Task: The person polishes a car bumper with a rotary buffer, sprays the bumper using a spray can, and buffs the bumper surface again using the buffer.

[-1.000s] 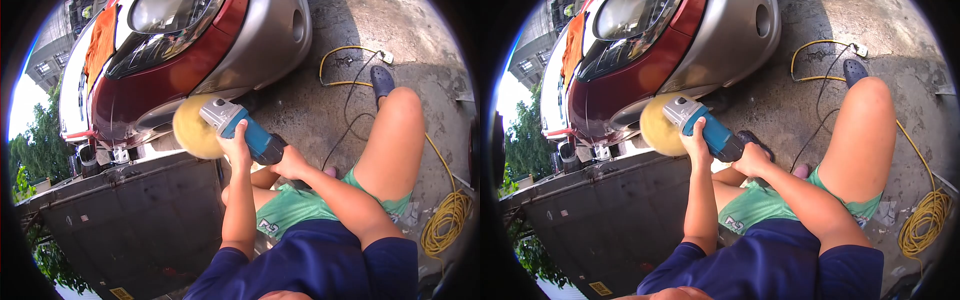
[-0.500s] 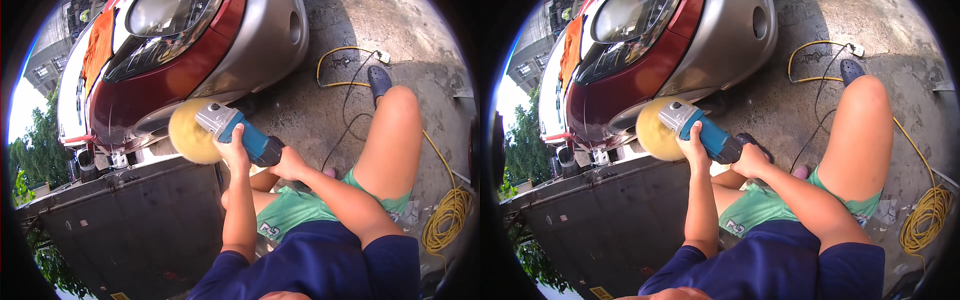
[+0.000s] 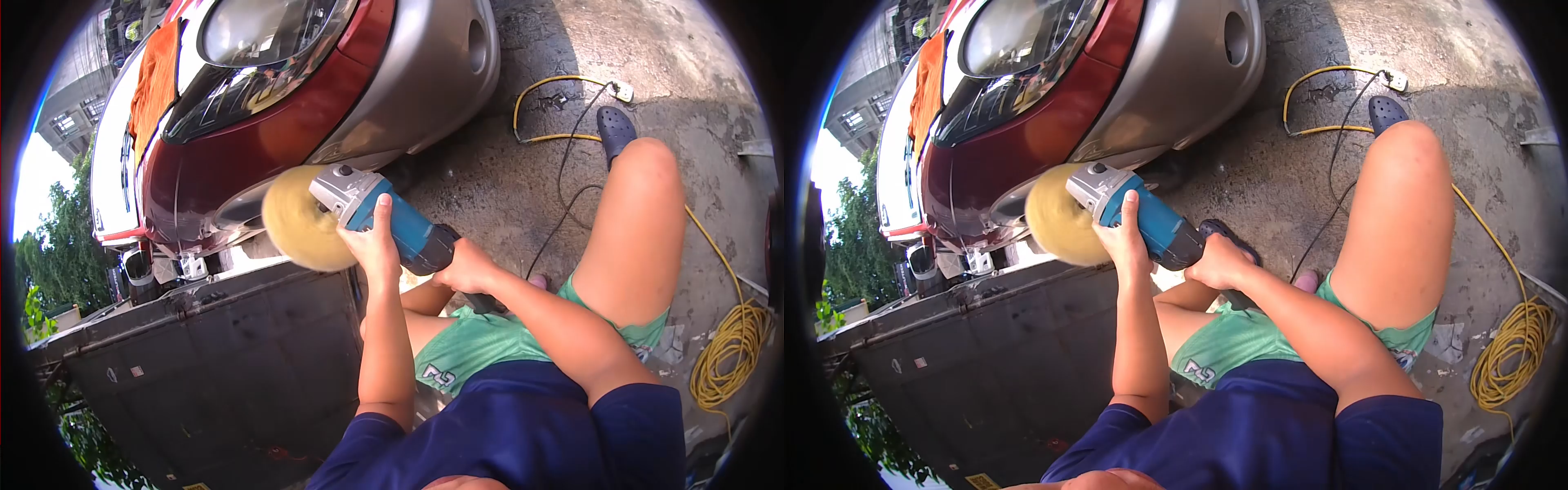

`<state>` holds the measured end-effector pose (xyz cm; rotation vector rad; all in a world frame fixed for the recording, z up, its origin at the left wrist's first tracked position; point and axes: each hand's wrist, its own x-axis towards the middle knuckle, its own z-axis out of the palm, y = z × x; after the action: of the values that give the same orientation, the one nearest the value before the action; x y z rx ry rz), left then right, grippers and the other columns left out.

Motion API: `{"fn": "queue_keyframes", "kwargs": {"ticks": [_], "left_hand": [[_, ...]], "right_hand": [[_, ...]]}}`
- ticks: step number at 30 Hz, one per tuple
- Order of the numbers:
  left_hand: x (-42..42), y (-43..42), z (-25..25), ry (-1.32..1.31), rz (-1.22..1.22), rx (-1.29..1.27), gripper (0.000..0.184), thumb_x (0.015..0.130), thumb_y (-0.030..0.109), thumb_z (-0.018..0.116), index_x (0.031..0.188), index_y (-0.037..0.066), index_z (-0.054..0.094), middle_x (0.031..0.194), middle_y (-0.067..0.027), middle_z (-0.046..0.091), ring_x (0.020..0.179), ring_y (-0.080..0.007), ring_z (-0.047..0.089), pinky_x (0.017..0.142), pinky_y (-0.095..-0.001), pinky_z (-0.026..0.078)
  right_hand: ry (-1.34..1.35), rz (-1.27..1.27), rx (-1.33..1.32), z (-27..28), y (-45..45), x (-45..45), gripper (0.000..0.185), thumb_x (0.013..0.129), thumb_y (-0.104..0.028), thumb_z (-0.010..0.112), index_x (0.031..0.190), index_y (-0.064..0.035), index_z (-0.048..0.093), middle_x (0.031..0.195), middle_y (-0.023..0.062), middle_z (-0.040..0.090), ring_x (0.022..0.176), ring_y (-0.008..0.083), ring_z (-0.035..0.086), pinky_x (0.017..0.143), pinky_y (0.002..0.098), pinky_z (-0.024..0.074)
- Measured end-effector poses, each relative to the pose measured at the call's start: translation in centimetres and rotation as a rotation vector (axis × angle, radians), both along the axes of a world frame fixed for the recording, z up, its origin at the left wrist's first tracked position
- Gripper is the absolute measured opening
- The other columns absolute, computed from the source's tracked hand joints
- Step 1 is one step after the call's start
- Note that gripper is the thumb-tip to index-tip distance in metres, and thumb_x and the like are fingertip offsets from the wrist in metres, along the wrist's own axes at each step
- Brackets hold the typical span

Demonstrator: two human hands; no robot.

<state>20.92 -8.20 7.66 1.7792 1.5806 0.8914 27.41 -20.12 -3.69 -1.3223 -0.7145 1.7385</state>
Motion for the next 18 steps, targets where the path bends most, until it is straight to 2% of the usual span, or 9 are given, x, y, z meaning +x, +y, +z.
{"fn": "queue_keyframes", "kwargs": {"ticks": [7,12,18], "left_hand": [[0.48,-0.24,0.32,-0.108,-0.053,-0.009,0.09,0.088,0.037,0.093,0.145,-0.008,0.041,0.135,-0.023,0.061,0.119,-0.027,0.063,0.106,-0.0404,0.052],[-0.27,0.11,-0.46,-0.049,-0.023,-0.01,0.09,0.089,0.039,0.092,0.145,-0.008,0.041,0.134,-0.0227,0.061,0.119,-0.0266,0.063,0.105,-0.0402,0.052],[0.08,0.23,-0.11,-0.088,-0.052,-0.013,0.09,0.089,0.041,0.092,0.146,-0.008,0.04,0.135,-0.0225,0.06,0.119,-0.0269,0.063,0.104,-0.0404,0.052]], "right_hand": [[0.008,0.015,-0.015,-0.34,0.27,-0.22,0.057,0.07,-0.032,0.086,0.117,-0.0008,0.075,0.113,0.0217,0.078,0.11,0.0367,0.075,0.095,0.0448,0.0556],[0.02,0.008,-0.014,-0.12,-0.17,-0.05,0.055,0.07,-0.032,0.086,0.115,-0.0024,0.077,0.112,0.0208,0.078,0.109,0.037,0.075,0.095,0.0444,0.0554],[0.002,0.012,-0.036,0.01,0.27,0.31,0.055,0.07,-0.032,0.086,0.113,0.001,0.076,0.111,0.0212,0.079,0.109,0.0358,0.075,0.096,0.0442,0.0553]]}}
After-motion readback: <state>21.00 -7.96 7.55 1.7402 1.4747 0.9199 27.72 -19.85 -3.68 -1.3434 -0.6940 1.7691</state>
